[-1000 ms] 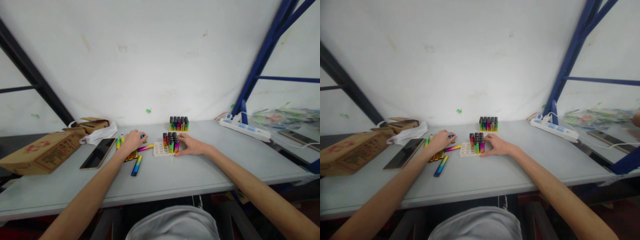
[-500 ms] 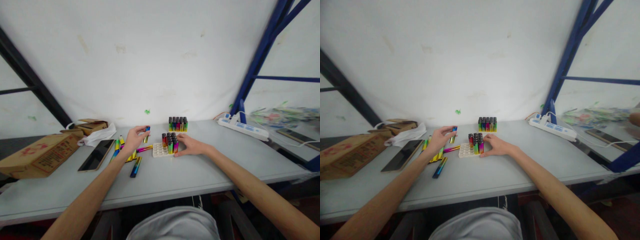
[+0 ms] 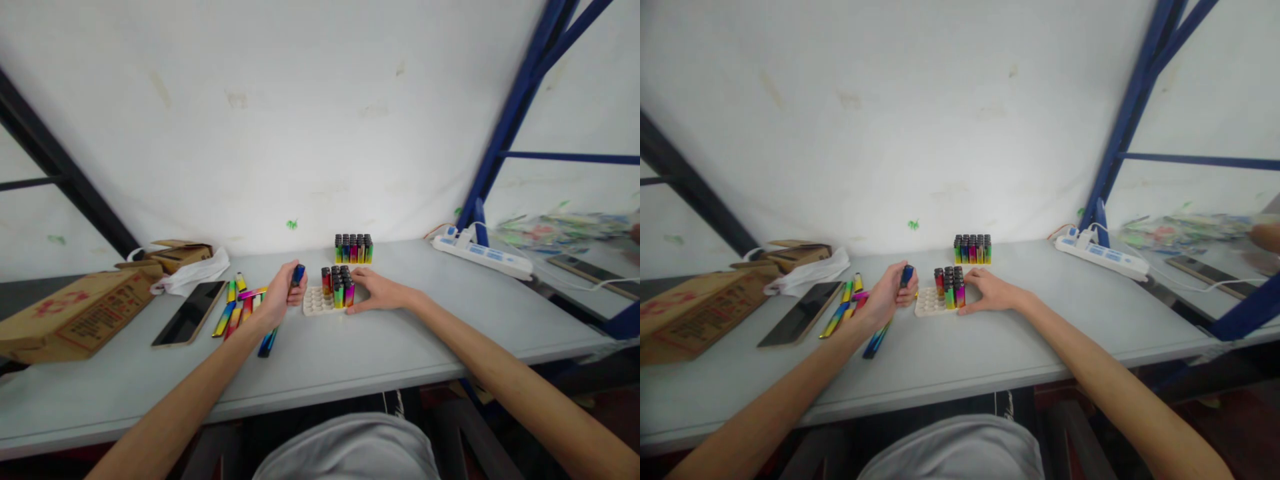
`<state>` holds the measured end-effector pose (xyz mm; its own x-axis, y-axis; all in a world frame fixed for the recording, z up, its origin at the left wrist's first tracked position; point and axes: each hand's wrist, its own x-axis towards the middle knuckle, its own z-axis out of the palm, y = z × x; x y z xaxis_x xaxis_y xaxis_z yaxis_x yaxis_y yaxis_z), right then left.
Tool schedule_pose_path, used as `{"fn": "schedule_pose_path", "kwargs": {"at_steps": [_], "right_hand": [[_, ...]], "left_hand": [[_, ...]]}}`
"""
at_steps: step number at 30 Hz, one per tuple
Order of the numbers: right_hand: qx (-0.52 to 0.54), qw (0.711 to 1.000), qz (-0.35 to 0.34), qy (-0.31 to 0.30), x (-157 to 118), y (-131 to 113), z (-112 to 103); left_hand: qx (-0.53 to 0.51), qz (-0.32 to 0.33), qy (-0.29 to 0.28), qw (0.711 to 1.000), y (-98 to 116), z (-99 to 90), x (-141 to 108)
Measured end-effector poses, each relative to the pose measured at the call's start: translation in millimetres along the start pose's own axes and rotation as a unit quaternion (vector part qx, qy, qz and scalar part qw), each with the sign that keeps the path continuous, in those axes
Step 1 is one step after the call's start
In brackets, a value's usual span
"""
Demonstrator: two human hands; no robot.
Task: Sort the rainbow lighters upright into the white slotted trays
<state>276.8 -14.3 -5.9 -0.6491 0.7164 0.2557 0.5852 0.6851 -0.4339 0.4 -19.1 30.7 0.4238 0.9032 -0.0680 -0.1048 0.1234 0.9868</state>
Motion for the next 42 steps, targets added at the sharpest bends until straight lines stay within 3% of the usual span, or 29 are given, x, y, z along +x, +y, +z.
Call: {"fn": "schedule_pose_path", "kwargs": {"at_steps": [15, 18, 23, 27, 34, 42], "right_hand": [[0.004, 1.000, -0.004, -0.002, 0.1, -0.1, 0.2], [0.005, 1.000, -0.004, 0.002, -0.1, 1.5, 1.1], [0.015, 1.000, -0.005, 0.000, -0.2, 1.7, 1.3], [0.012, 1.000, 0.003, -0.005, -0.1, 1.3, 1.1], [0.011, 1.000, -0.004, -0.003, -0.1, 4.5, 2.2], [0.012, 1.000, 0.005, -0.004, -0.1, 3.8, 2.5]], "left_hand": [[0.031, 0.038, 0.016, 0.999, -8.2, 1.9, 2.3], [0.059, 0.078, 0.003, 0.995, -12.3, 2.6, 2.9], [0.176, 0.192, 0.038, 0.965, -13.6, 8.4, 0.6], [0.235, 0.246, 0.041, 0.939, -12.2, 7.7, 0.8], [0.294, 0.263, -0.006, 0.919, -25.0, -0.1, 5.7], [0.388, 0.276, -0.004, 0.879, -22.6, -3.1, 6.4]]}}
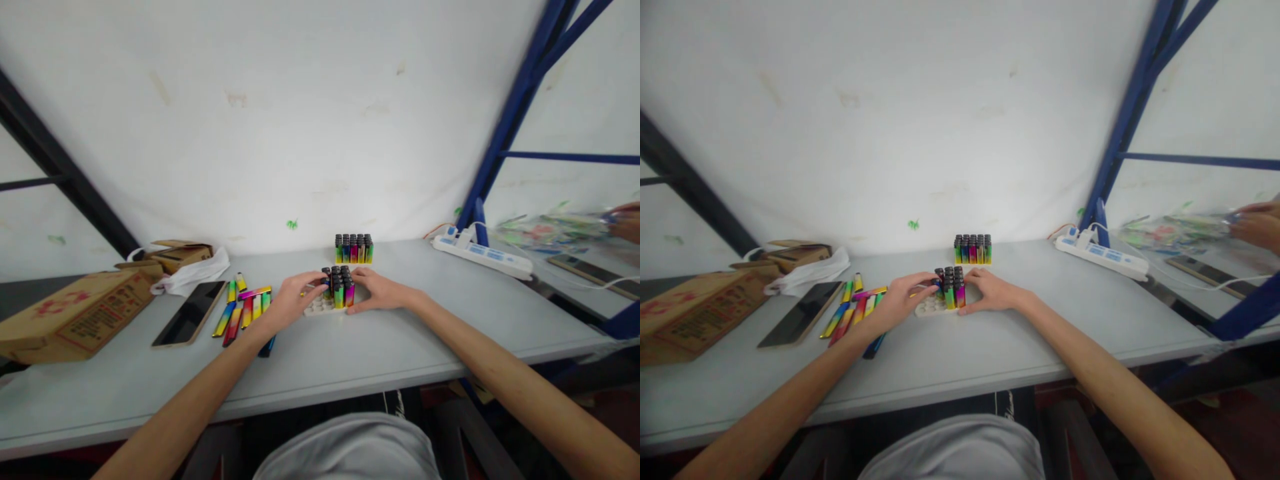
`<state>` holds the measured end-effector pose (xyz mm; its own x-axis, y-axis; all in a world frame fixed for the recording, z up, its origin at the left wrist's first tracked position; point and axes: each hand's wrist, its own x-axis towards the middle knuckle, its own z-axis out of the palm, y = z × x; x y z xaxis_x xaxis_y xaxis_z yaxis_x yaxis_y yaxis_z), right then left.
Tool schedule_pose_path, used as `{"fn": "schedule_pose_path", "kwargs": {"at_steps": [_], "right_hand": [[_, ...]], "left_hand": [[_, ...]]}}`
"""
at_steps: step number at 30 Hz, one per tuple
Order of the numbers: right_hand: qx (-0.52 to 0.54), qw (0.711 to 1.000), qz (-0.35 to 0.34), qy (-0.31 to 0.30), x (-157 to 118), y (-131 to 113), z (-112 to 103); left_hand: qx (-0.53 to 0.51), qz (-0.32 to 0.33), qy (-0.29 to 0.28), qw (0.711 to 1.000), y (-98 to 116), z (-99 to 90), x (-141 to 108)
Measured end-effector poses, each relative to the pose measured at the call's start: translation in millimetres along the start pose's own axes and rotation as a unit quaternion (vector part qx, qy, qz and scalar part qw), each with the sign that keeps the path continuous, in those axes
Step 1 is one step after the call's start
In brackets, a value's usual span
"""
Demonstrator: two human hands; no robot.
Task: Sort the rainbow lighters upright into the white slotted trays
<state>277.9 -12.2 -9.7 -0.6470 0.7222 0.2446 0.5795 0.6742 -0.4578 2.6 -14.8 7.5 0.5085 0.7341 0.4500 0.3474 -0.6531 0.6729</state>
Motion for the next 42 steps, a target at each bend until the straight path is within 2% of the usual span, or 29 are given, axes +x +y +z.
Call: {"fn": "schedule_pose_path", "kwargs": {"at_steps": [9, 13, 16, 19, 23, 26, 28, 33, 37, 42], "right_hand": [[-0.005, 1.000, -0.008, -0.002, -0.1, -2.2, -1.3], [-0.009, 1.000, -0.002, -0.001, -0.5, -2.9, -1.6], [-0.011, 1.000, 0.005, -0.001, -0.2, -2.7, -1.4], [-0.007, 1.000, 0.007, -0.005, -0.1, -2.3, -1.5], [-0.004, 1.000, 0.006, -0.007, -0.3, -1.7, -1.9], [-0.008, 1.000, 0.007, -0.010, -0.5, -1.3, -2.1], [-0.010, 1.000, 0.002, -0.009, -0.6, -1.0, -2.1], [-0.014, 1.000, 0.005, -0.008, -0.6, -0.8, -1.9], [-0.011, 1.000, 0.008, -0.009, -0.7, -1.7, -2.4], [-0.010, 1.000, 0.010, -0.009, -0.7, -2.3, -2.7]], "left_hand": [[0.023, -0.015, 0.036, 0.999, 2.5, 8.9, -4.4], [0.142, -0.004, 0.072, 0.987, 7.1, -7.5, -0.8], [0.284, -0.049, 0.078, 0.954, 0.5, -34.9, 4.5], [0.394, -0.158, 0.065, 0.903, -19.3, -68.0, 5.5], [0.479, -0.274, 0.042, 0.833, -52.4, -103.3, -2.1], [0.495, -0.329, 0.001, 0.804, -68.2, -114.4, -6.5], [0.496, -0.333, -0.013, 0.802, -73.3, -115.0, -6.3], [0.498, -0.295, -0.016, 0.815, -80.0, -108.0, -1.5], [0.472, -0.259, -0.014, 0.843, -83.7, -101.7, -1.1], [0.414, -0.262, -0.010, 0.872, -79.7, -95.8, -1.3]]}}
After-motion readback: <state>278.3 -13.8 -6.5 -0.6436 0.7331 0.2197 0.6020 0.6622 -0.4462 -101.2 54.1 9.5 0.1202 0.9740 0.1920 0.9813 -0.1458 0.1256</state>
